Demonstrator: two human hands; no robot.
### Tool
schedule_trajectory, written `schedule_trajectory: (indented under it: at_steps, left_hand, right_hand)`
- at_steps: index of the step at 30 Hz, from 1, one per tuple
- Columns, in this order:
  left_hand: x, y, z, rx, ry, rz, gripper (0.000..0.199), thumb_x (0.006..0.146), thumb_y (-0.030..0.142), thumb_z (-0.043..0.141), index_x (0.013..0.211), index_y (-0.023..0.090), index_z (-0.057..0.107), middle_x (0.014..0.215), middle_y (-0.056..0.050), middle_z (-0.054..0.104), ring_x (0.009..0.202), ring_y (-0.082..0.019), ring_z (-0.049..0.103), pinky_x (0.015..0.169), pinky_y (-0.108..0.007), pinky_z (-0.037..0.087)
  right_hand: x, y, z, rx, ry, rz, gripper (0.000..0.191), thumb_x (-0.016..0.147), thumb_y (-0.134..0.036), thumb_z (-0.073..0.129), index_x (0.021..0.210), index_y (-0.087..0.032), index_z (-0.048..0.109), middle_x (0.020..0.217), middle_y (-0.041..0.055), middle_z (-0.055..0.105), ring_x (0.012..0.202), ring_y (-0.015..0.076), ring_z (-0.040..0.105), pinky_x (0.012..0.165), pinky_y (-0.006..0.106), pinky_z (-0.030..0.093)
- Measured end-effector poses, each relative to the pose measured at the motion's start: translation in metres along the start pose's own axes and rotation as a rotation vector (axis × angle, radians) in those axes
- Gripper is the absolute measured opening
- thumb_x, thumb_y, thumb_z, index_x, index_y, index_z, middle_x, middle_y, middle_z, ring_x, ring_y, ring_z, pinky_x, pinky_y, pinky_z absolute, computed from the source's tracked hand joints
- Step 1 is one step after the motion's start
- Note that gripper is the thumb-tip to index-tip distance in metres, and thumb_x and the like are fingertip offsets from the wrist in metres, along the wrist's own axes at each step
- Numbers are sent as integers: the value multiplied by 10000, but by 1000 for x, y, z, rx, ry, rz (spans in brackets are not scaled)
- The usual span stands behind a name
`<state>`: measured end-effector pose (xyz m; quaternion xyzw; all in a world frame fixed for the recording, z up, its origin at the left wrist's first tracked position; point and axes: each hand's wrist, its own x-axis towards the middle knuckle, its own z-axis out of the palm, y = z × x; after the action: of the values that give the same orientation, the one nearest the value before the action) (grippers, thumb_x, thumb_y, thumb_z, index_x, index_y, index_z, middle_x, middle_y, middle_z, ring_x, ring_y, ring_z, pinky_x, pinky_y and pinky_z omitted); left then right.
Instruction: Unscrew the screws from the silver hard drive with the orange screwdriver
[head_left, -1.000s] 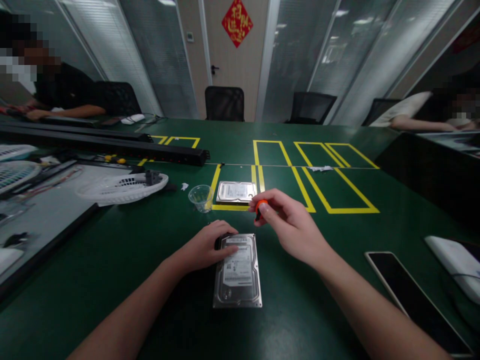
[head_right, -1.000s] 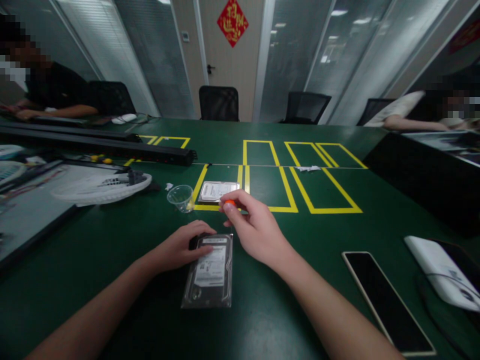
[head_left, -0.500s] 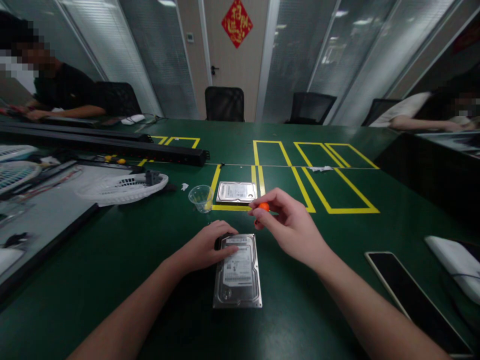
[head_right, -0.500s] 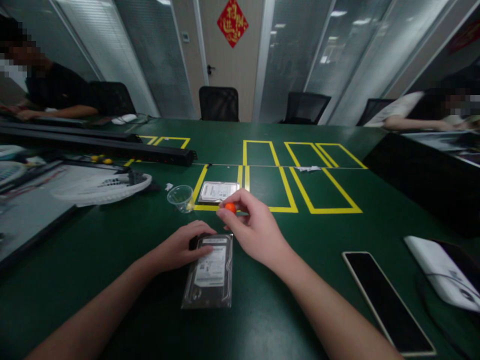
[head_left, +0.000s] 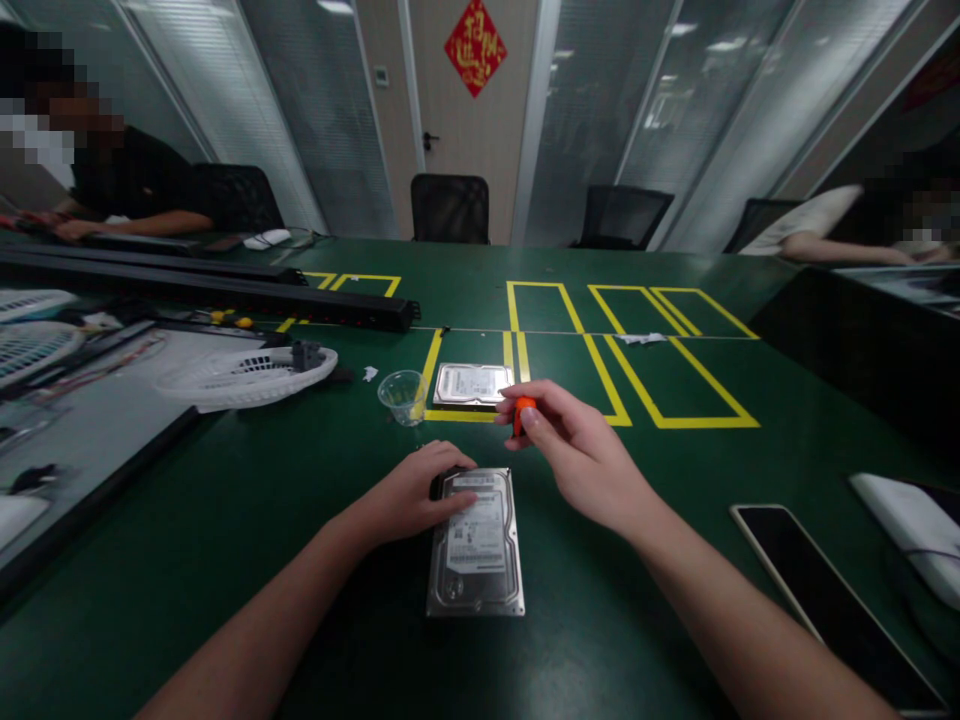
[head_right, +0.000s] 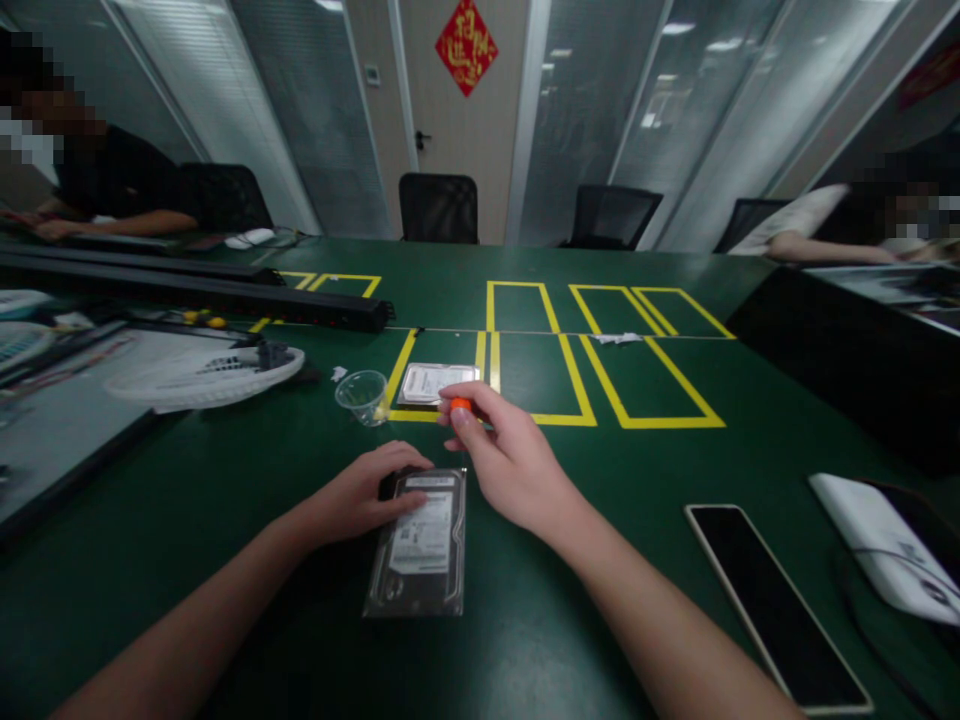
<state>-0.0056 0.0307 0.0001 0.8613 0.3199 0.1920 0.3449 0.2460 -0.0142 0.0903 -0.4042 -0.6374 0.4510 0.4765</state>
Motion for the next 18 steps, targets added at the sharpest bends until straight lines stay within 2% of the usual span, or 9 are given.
schedule_trajectory:
  at_steps: [3,9,14,18]
  left_hand:
    - [0,0,0,2,1,6,277,1015,350,728,1270,245,707,1230,-77,698,1134,-269,657,979,-430,548]
    - [0,0,-1,-2,-5,-5,276,1017,364,724,1267,247,706,1247,-83,697,1144,-276,656,985,-435,553]
    - [0,0,0,8,2,-1,273,1007,340,737,1259,241,707,1230,-74,700,1119,-266,664,969,-418,549]
    - [1,1,0,12,-4,-4,275,1008,333,736,1263,235,703,1232,-80,698,1128,-267,661,979,-426,546]
  right_hand:
    - [0,-2,0,-11,6,10,208,1071,-397,608,1170,-227,674,1112,68,670,1024,202,688,873,369,669]
    - [0,-6,1,-65,82,39,268,972,-441,764,1048,-208,655,1012,49,682,851,184,695,753,350,671]
    - [0,-4,2,-55,43,-6,197,1023,-368,691,1155,-223,675,1087,56,667,958,194,685,826,357,670]
    - [0,-4,2,-31,21,-2,165,1046,-350,642,1156,-230,669,1117,59,668,987,191,681,866,364,669]
